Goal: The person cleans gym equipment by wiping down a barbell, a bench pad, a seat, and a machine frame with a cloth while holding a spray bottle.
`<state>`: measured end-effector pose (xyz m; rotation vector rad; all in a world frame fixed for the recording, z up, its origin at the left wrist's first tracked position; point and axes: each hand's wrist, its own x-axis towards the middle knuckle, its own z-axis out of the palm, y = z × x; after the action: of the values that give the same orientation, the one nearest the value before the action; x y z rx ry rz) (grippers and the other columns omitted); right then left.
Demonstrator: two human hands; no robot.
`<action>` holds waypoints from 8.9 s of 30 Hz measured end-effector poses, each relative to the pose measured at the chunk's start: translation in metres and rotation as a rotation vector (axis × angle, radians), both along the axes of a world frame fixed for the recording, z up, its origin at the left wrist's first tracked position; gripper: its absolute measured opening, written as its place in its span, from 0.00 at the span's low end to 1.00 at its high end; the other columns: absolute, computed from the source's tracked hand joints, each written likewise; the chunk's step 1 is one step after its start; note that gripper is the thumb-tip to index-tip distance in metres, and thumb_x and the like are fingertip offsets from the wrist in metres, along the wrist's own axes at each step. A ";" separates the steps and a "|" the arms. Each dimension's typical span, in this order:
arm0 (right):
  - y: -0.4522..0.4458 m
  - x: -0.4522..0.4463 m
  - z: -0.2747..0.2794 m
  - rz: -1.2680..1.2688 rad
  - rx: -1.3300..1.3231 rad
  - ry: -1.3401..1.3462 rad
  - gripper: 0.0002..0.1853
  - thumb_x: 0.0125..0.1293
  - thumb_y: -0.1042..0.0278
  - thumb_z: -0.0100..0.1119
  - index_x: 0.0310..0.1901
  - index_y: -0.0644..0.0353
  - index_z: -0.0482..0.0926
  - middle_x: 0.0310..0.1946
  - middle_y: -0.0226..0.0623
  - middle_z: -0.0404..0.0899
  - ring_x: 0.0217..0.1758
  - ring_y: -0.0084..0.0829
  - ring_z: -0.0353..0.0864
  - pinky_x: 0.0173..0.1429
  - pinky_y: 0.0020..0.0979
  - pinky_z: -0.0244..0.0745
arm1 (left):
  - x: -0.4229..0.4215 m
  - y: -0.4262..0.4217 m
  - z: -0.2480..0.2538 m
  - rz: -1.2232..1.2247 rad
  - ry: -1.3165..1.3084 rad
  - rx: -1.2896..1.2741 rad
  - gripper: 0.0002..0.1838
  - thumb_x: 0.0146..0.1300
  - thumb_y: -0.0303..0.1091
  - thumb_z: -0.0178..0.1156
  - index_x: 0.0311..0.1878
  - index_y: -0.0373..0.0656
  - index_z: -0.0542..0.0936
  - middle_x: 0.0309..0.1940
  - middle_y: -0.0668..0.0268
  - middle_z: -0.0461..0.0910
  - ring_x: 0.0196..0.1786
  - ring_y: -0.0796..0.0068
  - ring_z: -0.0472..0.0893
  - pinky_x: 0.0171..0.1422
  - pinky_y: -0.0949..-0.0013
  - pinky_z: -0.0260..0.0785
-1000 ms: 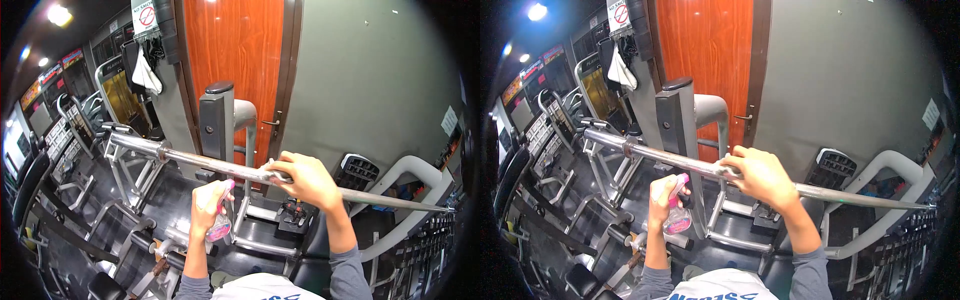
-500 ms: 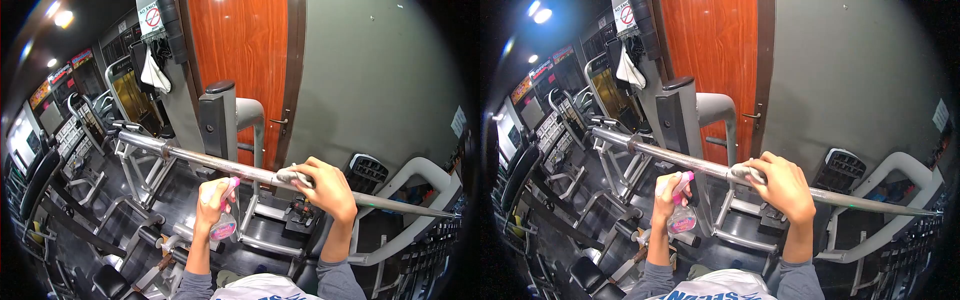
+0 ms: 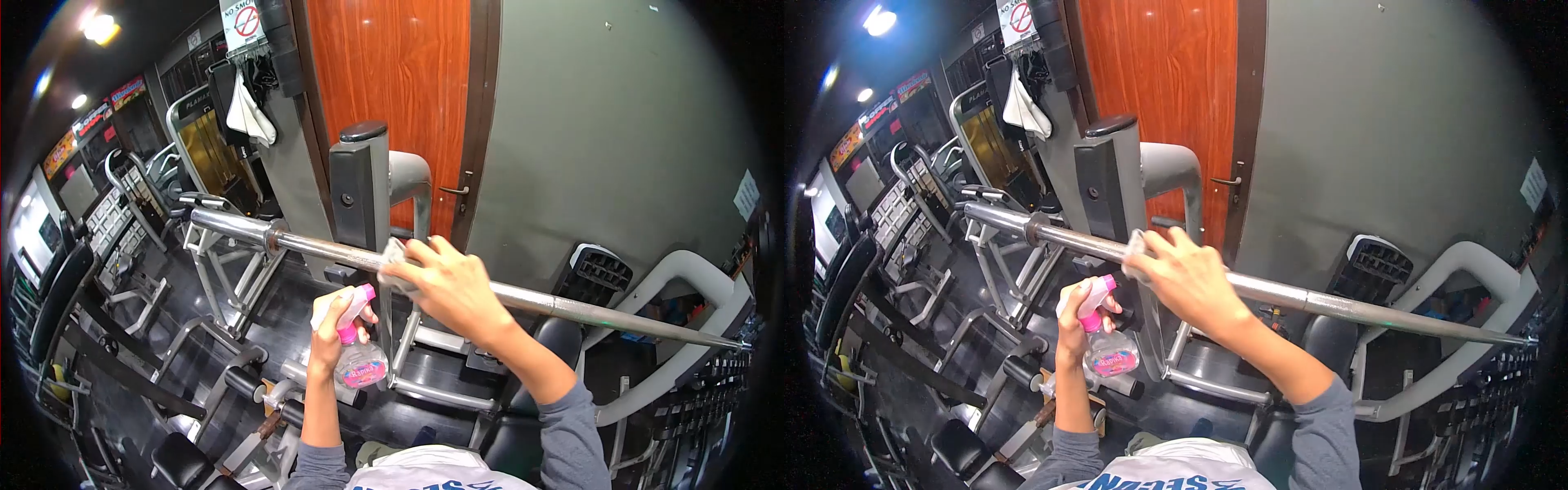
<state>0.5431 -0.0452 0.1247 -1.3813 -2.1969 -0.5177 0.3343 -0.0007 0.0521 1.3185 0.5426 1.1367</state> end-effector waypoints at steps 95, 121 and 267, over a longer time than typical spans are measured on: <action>-0.043 -0.008 0.002 -0.594 -0.016 0.419 0.12 0.61 0.57 0.61 0.40 0.53 0.87 0.39 0.38 0.77 0.40 0.43 0.84 0.46 0.43 0.80 | 0.053 0.031 0.039 -0.340 0.066 0.205 0.23 0.73 0.46 0.50 0.54 0.34 0.80 0.30 0.65 0.80 0.22 0.80 0.76 0.23 0.77 0.70; -0.104 0.026 -0.023 -0.516 0.068 0.454 0.25 0.45 0.71 0.74 0.50 0.42 0.86 0.51 0.29 0.81 0.50 0.35 0.85 0.53 0.33 0.82 | 0.066 0.035 0.044 -0.319 0.235 0.160 0.22 0.72 0.44 0.50 0.50 0.36 0.85 0.27 0.67 0.81 0.18 0.79 0.76 0.21 0.76 0.67; 0.058 -0.113 0.155 -0.416 0.021 -0.031 0.18 0.45 0.70 0.69 0.43 0.47 0.88 0.33 0.31 0.79 0.35 0.32 0.81 0.41 0.33 0.79 | -0.064 0.205 0.104 -0.556 -0.054 -0.007 0.33 0.76 0.56 0.47 0.33 0.31 0.80 0.22 0.60 0.77 0.15 0.71 0.76 0.24 0.70 0.77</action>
<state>0.4298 0.0130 0.2793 -1.8395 -1.9209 -0.7080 0.2706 0.2040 0.1558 1.3169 0.1204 0.7044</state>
